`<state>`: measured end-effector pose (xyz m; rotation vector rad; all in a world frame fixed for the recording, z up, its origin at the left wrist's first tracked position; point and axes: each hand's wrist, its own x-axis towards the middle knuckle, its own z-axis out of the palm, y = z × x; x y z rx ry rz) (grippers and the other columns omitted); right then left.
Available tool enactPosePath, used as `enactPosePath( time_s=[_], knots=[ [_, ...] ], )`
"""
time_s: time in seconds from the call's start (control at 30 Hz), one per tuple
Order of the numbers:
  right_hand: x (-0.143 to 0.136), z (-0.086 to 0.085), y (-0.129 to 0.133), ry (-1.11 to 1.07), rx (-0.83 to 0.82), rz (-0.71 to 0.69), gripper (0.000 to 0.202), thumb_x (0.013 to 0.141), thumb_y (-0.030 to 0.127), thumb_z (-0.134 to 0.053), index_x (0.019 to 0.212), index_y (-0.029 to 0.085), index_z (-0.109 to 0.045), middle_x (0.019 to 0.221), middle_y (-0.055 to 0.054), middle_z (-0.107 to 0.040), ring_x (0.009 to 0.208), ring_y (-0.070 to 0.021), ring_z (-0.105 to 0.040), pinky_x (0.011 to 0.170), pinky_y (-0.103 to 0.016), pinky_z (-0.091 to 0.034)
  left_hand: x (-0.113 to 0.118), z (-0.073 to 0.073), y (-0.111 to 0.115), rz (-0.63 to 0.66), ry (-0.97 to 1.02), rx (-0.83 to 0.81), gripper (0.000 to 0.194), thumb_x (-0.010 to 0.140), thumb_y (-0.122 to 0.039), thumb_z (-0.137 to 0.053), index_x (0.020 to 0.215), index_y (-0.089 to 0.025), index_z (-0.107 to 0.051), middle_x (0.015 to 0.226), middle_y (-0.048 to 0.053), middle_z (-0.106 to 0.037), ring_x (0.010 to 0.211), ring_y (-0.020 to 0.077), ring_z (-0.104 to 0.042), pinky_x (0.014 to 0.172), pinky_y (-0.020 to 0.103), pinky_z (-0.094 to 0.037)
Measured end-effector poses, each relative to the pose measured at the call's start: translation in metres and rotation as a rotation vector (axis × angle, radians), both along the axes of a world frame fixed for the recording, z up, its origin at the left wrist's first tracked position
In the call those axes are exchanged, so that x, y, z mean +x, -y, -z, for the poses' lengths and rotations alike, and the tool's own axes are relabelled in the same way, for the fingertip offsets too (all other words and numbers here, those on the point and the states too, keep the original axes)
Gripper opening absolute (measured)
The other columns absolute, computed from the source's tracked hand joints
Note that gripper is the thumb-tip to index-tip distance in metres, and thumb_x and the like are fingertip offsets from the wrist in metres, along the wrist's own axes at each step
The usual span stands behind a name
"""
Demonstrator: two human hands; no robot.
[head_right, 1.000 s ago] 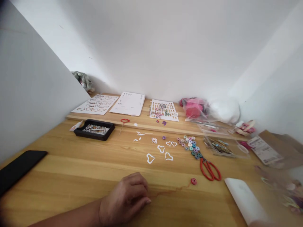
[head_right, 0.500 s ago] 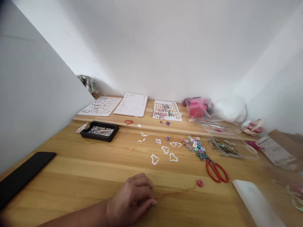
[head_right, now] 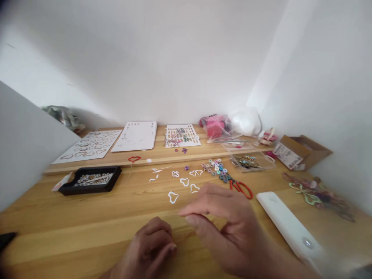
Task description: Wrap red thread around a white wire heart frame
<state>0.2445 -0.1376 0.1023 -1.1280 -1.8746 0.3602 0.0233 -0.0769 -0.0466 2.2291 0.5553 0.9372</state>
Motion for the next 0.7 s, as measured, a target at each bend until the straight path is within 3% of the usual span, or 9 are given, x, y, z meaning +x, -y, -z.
enactPosePath(
  time_s=[0.1, 0.2, 0.3, 0.47, 0.57, 0.7],
  knots=[
    [-0.007, 0.018, -0.016, 0.063, -0.074, -0.022, 0.016, 0.090, 0.018, -0.059, 0.093, 0.026, -0.071, 0.076, -0.001, -0.070, 0.070, -0.0150, -0.064, 0.065, -0.029, -0.051, -0.001, 0.001, -0.002, -0.007, -0.003, 0.005, 0.014, 0.089, -0.017, -0.057, 0.077, -0.018, -0.065, 0.085, 0.006, -0.065, 0.078, 0.0132, -0.062, 0.068, 0.021, -0.051],
    [0.013, 0.029, -0.038, 0.244, -0.108, 0.006, 0.014, 0.090, 0.023, -0.059, 0.090, 0.022, -0.073, 0.078, -0.001, -0.073, 0.073, -0.0143, -0.065, 0.069, -0.027, -0.048, -0.002, 0.002, -0.003, -0.009, -0.019, 0.006, 0.014, 0.089, -0.016, -0.056, 0.078, -0.018, -0.065, 0.086, 0.006, -0.064, 0.077, 0.0123, -0.063, 0.067, 0.020, -0.052],
    [0.061, 0.031, -0.069, 0.407, -0.134, 0.172, 0.017, 0.090, 0.027, -0.058, 0.088, 0.024, -0.075, 0.083, 0.000, -0.076, 0.075, -0.0151, -0.067, 0.071, -0.027, -0.047, -0.002, 0.005, -0.004, -0.003, -0.016, 0.007, 0.016, 0.090, -0.016, -0.054, 0.077, -0.018, -0.064, 0.083, 0.005, -0.063, 0.072, 0.0103, -0.063, 0.063, 0.018, -0.051],
    [0.172, 0.030, -0.125, 0.664, -0.327, 0.697, 0.022, 0.088, 0.030, -0.058, 0.094, 0.022, -0.078, 0.096, -0.002, -0.077, 0.086, -0.0194, -0.068, 0.074, -0.027, -0.046, -0.003, 0.010, -0.006, -0.011, -0.038, 0.038, 0.017, 0.090, -0.018, -0.055, 0.076, -0.019, -0.064, 0.081, 0.004, -0.063, 0.070, 0.0097, -0.063, 0.062, 0.016, -0.052],
    [0.222, 0.034, -0.146, 0.692, -0.396, 0.842, 0.026, 0.085, 0.028, -0.058, 0.096, 0.018, -0.079, 0.092, -0.006, -0.078, 0.086, -0.0233, -0.068, 0.071, -0.028, -0.046, -0.003, 0.013, -0.008, -0.025, -0.066, 0.057, 0.017, 0.090, -0.020, -0.058, 0.076, -0.020, -0.065, 0.082, 0.004, -0.064, 0.069, 0.0095, -0.064, 0.061, 0.015, -0.051],
    [0.247, 0.047, -0.170, 0.725, -0.477, 0.921, 0.026, 0.083, 0.022, -0.058, 0.098, 0.019, -0.079, 0.095, -0.006, -0.078, 0.090, -0.0231, -0.068, 0.072, -0.027, -0.046, -0.002, 0.015, -0.007, -0.082, -0.045, 0.033, 0.019, 0.091, -0.026, -0.058, 0.075, -0.020, -0.066, 0.081, 0.003, -0.064, 0.070, 0.0102, -0.064, 0.062, 0.016, -0.052]
  ],
)
